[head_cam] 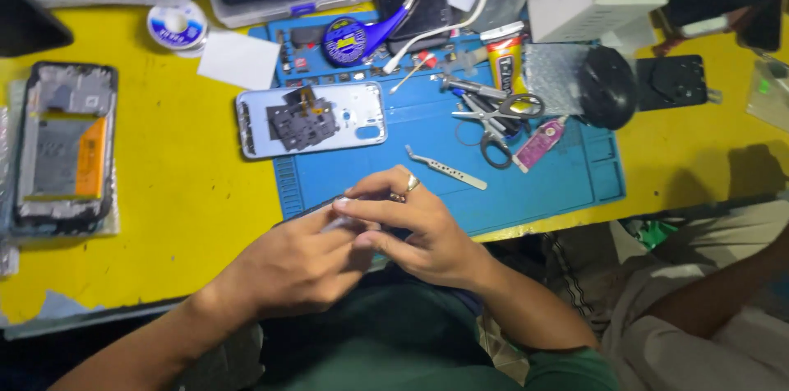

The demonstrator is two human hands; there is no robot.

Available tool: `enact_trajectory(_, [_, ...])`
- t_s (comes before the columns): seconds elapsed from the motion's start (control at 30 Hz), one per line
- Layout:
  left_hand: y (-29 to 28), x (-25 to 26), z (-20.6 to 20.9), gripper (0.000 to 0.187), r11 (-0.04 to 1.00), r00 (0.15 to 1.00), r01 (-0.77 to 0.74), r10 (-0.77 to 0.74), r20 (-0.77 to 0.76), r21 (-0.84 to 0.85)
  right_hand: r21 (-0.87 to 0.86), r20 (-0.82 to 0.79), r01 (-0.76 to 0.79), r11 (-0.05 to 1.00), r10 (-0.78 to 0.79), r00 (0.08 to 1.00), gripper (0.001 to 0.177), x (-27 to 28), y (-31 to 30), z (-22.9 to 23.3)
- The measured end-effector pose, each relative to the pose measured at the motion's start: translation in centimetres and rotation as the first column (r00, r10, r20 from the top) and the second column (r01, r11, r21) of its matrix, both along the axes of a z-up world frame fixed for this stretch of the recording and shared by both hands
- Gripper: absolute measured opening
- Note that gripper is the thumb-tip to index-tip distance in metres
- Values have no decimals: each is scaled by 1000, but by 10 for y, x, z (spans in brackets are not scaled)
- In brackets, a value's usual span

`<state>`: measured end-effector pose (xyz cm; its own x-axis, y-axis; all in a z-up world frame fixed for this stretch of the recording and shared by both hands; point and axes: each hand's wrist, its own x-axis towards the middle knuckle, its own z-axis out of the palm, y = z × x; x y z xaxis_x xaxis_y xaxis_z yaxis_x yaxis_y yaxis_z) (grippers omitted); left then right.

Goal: The person disassembles a smartphone by removing the back cover and using a screwdriver to unscrew internal components. They then use tweezers to carefully lift and disconnect the battery and other internal parts from the device's frame.

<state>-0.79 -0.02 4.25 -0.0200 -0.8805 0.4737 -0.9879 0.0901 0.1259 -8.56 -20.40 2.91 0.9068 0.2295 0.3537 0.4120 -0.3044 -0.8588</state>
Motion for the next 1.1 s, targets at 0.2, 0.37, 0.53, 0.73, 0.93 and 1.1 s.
enact_trajectory(0.2, [-2, -12, 18, 31, 975, 975, 223, -222, -25, 6, 224, -262, 68, 972, -8, 965, 11, -2, 5, 14])
enact_trajectory(0.37, [7, -16, 13, 21, 982, 984, 173, -175, -29, -72, 220, -115, 113, 969, -90, 989, 13, -24, -13, 13])
enact_trajectory(0.53, [22, -24, -9, 12, 968, 921, -238, 251, -298, 81, 90, -44, 77, 993, -73, 996, 19, -77, -62, -3])
enact_trajectory(0.73, [68, -14, -90, 44, 547, 698, -543, 716, -20, 637, -284, -331, 255, 924, -344, 879, 50, -147, -120, -37])
enact_trajectory(0.93, [42, -18, -72, 82, 672, 761, -602, 647, 52, 431, -662, -704, 13, 749, -628, 330, 19, -190, -144, -63])
enact_trajectory(1.1, [47, -32, -52, 93, 745, 771, -575, 632, -80, 339, -891, -454, -103, 442, -871, 189, 39, -229, -171, -225])
